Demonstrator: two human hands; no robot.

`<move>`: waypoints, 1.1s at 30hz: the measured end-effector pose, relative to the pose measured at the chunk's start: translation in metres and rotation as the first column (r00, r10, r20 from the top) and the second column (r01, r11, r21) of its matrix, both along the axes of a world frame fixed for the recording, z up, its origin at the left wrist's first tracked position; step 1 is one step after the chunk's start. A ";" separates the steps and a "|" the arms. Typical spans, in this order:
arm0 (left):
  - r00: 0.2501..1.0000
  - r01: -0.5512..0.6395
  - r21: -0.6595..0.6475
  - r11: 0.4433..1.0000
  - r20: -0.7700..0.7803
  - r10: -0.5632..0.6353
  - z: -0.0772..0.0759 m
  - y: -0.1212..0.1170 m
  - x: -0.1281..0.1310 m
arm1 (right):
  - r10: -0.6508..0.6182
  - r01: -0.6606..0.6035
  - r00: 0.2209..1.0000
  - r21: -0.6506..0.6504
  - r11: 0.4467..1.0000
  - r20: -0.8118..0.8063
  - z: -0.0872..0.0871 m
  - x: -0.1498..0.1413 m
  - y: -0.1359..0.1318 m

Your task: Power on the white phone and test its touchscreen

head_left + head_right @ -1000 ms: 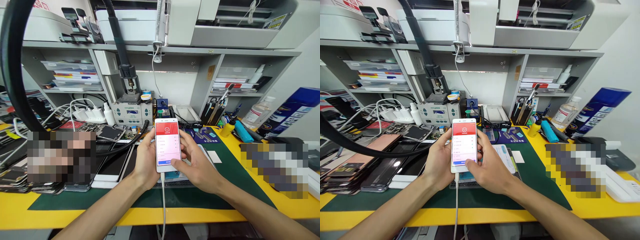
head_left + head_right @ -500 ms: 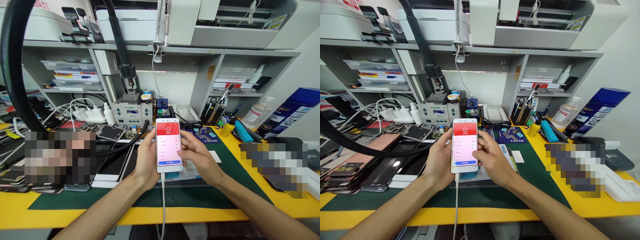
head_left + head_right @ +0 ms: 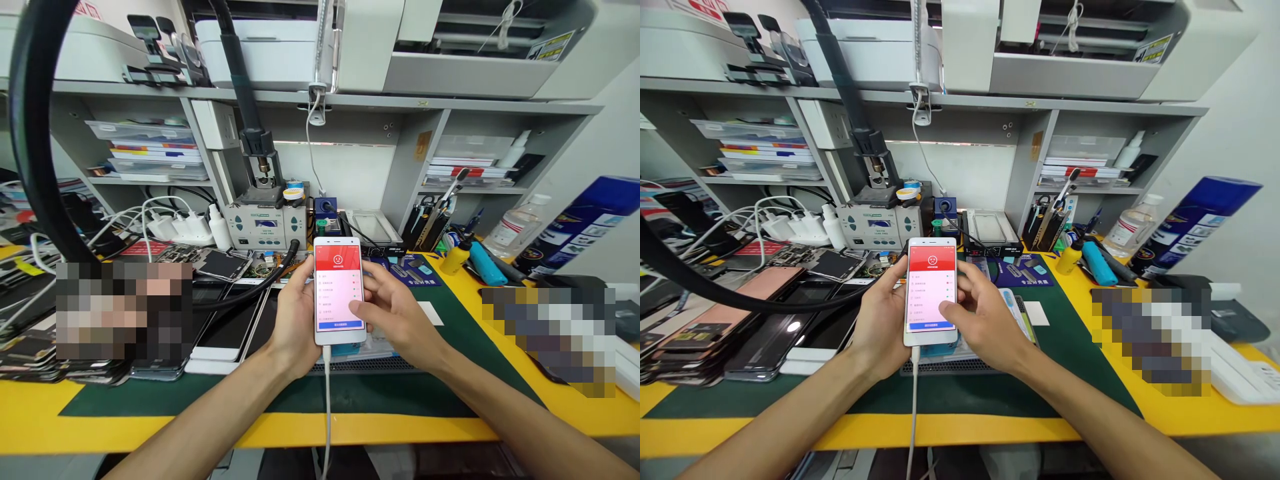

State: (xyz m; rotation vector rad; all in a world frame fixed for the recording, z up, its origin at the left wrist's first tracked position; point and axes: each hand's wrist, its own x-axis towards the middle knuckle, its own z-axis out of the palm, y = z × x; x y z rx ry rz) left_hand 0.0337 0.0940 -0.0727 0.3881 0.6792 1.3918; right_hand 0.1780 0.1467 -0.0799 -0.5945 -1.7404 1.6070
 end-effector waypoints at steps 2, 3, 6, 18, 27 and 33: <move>1.000 0.010 0.005 1.000 -0.001 -0.010 0.000 -0.001 0.000 | 0.007 -0.008 1.000 -0.013 1.000 -0.010 0.000 0.000 0.000; 1.000 0.015 0.006 1.000 0.000 -0.015 0.000 -0.001 0.000 | 0.012 -0.012 1.000 -0.025 1.000 -0.018 0.000 0.000 0.000; 0.999 0.044 0.023 0.999 0.013 -0.044 -0.001 -0.001 -0.001 | 0.017 -0.021 0.999 -0.088 0.996 -0.040 0.000 0.000 0.001; 0.994 0.106 0.086 0.991 -0.002 -0.106 -0.002 -0.001 -0.002 | -0.003 -0.016 0.994 -0.181 0.983 -0.106 0.002 0.002 0.002; 0.993 0.110 0.072 0.991 0.033 -0.112 0.000 -0.002 -0.002 | -0.023 0.003 0.994 -0.189 0.982 -0.104 -0.002 0.004 0.006; 0.995 0.084 0.069 0.994 0.051 -0.087 0.000 -0.001 -0.003 | -0.352 0.340 0.934 0.436 0.833 -0.055 0.000 0.013 0.011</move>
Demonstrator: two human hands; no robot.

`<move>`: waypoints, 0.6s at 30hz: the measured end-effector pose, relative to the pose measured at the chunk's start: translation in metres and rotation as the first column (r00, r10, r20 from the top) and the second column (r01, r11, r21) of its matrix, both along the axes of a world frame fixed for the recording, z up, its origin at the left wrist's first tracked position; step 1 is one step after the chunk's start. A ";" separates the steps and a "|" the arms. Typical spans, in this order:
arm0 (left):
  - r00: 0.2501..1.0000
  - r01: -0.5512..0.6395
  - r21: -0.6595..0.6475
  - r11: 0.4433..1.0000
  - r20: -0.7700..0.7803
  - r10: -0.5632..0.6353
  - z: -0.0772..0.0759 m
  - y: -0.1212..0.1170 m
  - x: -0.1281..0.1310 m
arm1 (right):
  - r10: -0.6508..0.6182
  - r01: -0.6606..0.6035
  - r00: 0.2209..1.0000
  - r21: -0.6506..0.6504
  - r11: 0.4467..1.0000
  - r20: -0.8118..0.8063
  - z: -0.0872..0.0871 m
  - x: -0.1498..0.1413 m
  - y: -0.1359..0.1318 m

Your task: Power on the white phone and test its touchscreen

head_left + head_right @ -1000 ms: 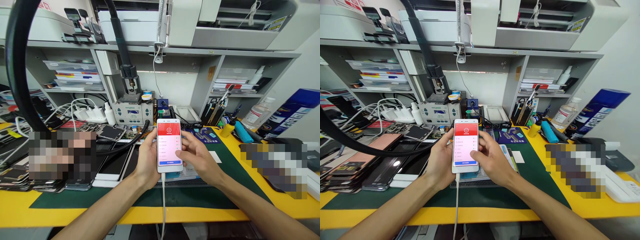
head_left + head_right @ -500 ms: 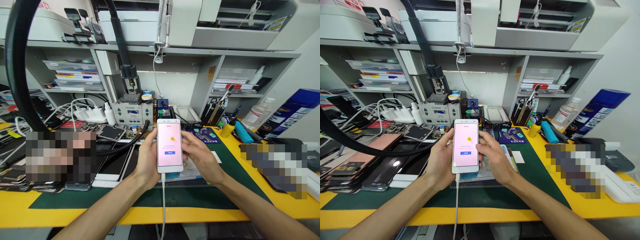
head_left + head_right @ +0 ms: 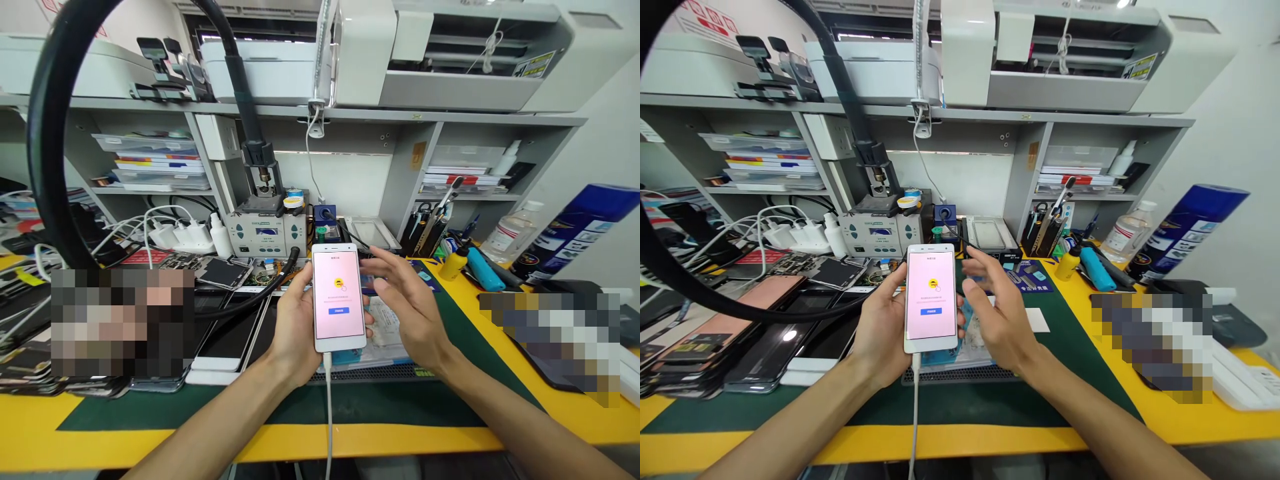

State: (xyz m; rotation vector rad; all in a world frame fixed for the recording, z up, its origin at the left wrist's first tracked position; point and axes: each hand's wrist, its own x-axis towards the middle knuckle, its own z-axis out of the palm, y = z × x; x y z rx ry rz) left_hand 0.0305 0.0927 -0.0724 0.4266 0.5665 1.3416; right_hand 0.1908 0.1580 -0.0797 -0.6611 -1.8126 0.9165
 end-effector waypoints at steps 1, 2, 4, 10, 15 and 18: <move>1.000 0.002 0.000 1.000 0.007 -0.002 0.000 0.000 0.000 | -0.058 0.053 0.998 0.200 0.978 0.021 0.000 0.002 0.000; 1.000 0.003 -0.001 1.000 0.016 -0.003 -0.001 0.001 -0.001 | -0.102 0.083 0.994 0.387 0.918 0.030 0.001 0.004 0.000; 1.000 -0.007 -0.019 1.000 0.029 0.008 -0.001 0.002 -0.001 | -0.143 0.089 0.989 0.635 0.767 0.034 0.001 0.007 -0.003; 0.998 -0.056 -0.079 0.995 -0.015 0.055 0.001 0.004 -0.003 | -0.103 -0.041 0.984 0.738 0.674 0.148 -0.005 0.006 -0.009; 0.997 -0.071 -0.113 0.991 -0.008 0.071 0.003 0.004 -0.003 | -0.110 -0.099 0.966 0.728 0.678 0.235 -0.007 0.005 -0.006; 0.999 -0.050 -0.118 0.992 -0.004 0.050 0.003 0.004 -0.004 | -0.116 -0.043 0.979 0.727 0.685 0.167 -0.004 0.006 -0.006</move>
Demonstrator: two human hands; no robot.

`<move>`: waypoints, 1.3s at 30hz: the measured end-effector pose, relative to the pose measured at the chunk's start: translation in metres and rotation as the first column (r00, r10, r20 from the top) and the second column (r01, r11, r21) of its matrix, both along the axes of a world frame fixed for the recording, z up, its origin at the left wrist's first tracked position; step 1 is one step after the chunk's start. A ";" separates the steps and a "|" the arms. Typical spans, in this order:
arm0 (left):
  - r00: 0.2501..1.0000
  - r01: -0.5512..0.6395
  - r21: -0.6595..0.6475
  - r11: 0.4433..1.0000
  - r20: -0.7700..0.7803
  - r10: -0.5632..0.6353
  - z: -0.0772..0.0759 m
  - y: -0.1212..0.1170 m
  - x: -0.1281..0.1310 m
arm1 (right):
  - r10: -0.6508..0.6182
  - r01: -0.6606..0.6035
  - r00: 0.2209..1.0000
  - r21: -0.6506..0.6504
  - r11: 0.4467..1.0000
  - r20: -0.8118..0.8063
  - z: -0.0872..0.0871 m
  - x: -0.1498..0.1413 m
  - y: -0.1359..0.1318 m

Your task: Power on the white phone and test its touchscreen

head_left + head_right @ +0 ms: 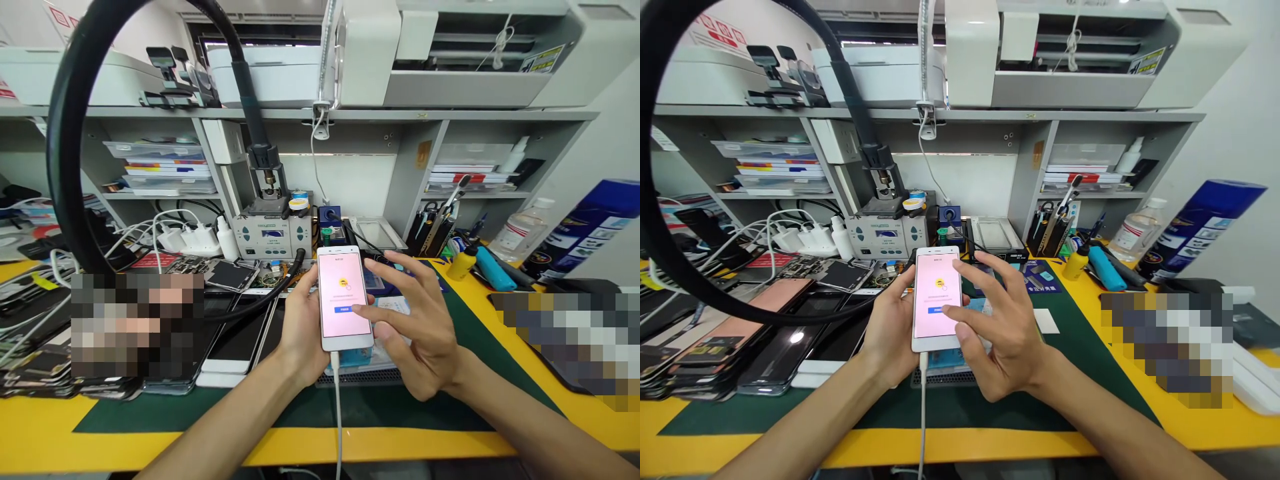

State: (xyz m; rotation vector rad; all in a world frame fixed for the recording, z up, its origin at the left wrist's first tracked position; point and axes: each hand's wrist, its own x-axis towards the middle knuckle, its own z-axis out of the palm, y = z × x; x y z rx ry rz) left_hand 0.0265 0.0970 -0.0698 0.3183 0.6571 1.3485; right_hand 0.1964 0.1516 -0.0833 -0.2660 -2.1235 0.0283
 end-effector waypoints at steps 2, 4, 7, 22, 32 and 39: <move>1.000 0.010 -0.004 1.000 -0.002 -0.010 -0.001 0.001 0.000 | -0.024 0.022 0.997 -0.026 0.999 -0.071 0.002 0.001 -0.001; 1.000 -0.002 -0.020 1.000 -0.020 0.001 -0.002 0.001 0.000 | -0.049 0.042 0.992 -0.060 0.997 -0.115 0.003 0.001 -0.004; 0.999 -0.008 -0.019 1.000 -0.044 0.007 -0.003 0.002 0.000 | -0.084 0.062 0.984 -0.137 0.989 -0.160 0.004 -0.001 -0.005; 0.967 -0.153 0.270 0.951 -0.157 0.200 0.111 0.006 -0.002 | 0.856 -0.053 0.515 -0.995 0.080 0.041 0.032 0.009 0.004; 0.939 -0.278 0.449 0.849 -0.060 0.338 0.186 0.007 0.002 | 0.902 0.087 0.120 -0.909 0.407 0.416 0.045 0.019 -0.009; 0.951 -0.268 0.512 0.817 0.001 0.311 0.215 -0.004 -0.004 | 0.865 -0.022 0.351 -0.920 0.391 0.359 0.058 0.046 -0.001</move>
